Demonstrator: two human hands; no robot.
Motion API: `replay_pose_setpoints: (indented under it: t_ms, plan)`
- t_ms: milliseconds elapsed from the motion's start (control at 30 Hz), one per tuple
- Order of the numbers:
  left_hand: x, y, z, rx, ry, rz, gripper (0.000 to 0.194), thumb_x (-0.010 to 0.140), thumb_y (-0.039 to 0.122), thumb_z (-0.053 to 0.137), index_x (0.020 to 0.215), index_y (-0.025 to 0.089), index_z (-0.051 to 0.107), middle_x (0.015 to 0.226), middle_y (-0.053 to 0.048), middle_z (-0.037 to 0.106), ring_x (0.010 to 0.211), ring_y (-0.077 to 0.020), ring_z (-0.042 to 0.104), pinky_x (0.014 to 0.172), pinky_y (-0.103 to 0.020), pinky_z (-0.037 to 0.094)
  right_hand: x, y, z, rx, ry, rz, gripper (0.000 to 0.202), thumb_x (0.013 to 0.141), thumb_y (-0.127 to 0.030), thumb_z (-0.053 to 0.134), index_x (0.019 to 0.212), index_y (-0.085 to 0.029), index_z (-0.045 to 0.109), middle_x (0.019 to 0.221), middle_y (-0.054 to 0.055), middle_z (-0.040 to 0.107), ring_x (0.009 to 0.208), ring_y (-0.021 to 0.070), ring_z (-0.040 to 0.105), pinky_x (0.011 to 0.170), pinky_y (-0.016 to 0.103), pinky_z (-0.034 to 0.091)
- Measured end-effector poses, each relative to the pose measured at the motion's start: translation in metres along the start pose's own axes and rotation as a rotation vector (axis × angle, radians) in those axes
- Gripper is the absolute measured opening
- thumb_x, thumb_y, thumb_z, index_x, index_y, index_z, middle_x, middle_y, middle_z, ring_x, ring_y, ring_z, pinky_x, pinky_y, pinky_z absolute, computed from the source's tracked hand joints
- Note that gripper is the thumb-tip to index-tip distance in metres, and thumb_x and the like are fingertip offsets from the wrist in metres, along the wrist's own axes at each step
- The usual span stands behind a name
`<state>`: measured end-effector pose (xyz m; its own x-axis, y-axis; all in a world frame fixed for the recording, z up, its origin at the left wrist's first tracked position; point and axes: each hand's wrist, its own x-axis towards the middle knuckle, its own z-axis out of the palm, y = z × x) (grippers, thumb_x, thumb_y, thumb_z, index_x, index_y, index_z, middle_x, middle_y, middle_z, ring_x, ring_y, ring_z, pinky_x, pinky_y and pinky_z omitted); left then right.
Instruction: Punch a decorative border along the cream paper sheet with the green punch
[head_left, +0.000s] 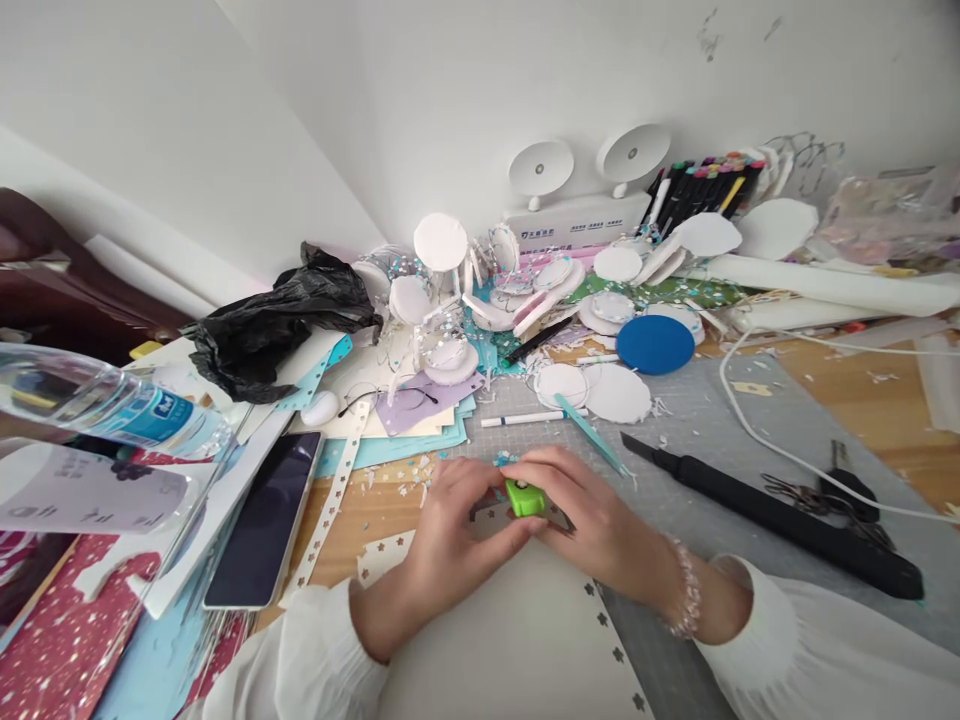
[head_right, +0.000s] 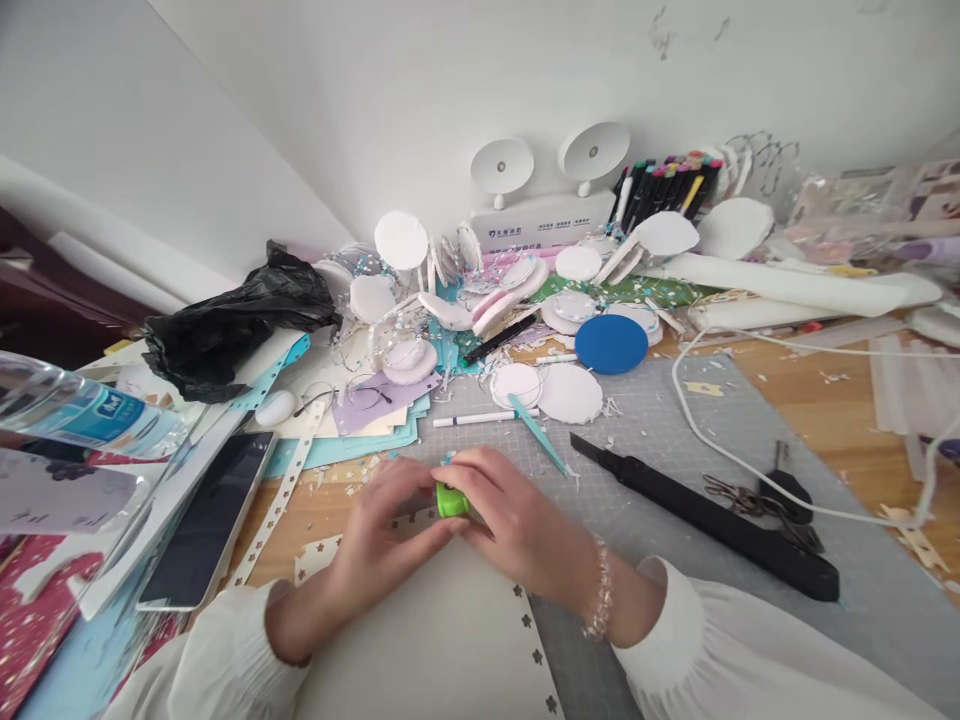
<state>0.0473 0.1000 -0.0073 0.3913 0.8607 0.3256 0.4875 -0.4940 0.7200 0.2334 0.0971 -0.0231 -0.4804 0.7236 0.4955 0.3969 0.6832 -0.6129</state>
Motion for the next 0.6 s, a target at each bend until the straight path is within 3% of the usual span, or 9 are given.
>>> replay_pose_setpoints:
  t_ms: [100,167,300,400,600]
  plan:
    - [-0.001,-0.003,-0.003,0.047,0.018,0.024,0.022,0.085,0.038,0.068,0.097,0.021,0.062,0.087,-0.004,0.069,0.082,-0.0217,0.062,0.073,-0.036,0.049,0.001,-0.002,-0.006,-0.021,-0.065,0.025,0.054,0.086,-0.006,0.048,0.136,-0.025,0.040,0.122,0.011,0.054,0.118,0.0247,0.054,0.097,0.042,0.051]
    - [-0.002,-0.004,-0.007,0.058,0.037,0.052,0.026,0.085,0.030,0.069,0.108,0.022,0.060,0.098,-0.006,0.070,0.092,-0.0228,0.064,0.080,-0.037,0.051,0.003,-0.001,-0.014,-0.111,-0.038,0.073,0.054,0.084,-0.004,0.046,0.135,-0.023,0.040,0.124,0.012,0.052,0.121,0.0264,0.051,0.100,0.045,0.048]
    - [-0.004,-0.007,-0.011,0.052,0.085,0.065,0.034,0.084,0.019,0.068,0.115,0.024,0.057,0.109,-0.006,0.069,0.103,-0.0222,0.064,0.089,-0.037,0.052,0.002,0.012,-0.029,-0.490,0.102,0.233,0.027,0.088,-0.009,0.046,0.112,-0.019,0.054,0.105,0.013,0.058,0.104,0.0309,0.057,0.092,0.050,0.048]
    - [-0.004,-0.008,-0.011,0.058,0.088,0.054,0.033,0.084,0.019,0.067,0.115,0.024,0.058,0.110,-0.006,0.069,0.103,-0.0223,0.065,0.090,-0.037,0.053,-0.005,0.026,-0.033,-0.655,0.065,0.337,0.015,0.090,-0.018,0.050,0.104,-0.017,0.056,0.097,0.015,0.060,0.094,0.0341,0.059,0.082,0.051,0.050]
    - [-0.004,-0.012,-0.009,0.084,0.098,0.060,0.032,0.084,0.018,0.066,0.114,0.023,0.058,0.108,-0.006,0.068,0.102,-0.0216,0.064,0.088,-0.036,0.053,-0.012,0.037,-0.029,-0.487,0.081,0.428,0.018,0.091,-0.018,0.045,0.102,-0.014,0.058,0.097,0.017,0.064,0.091,0.0333,0.062,0.078,0.049,0.051]
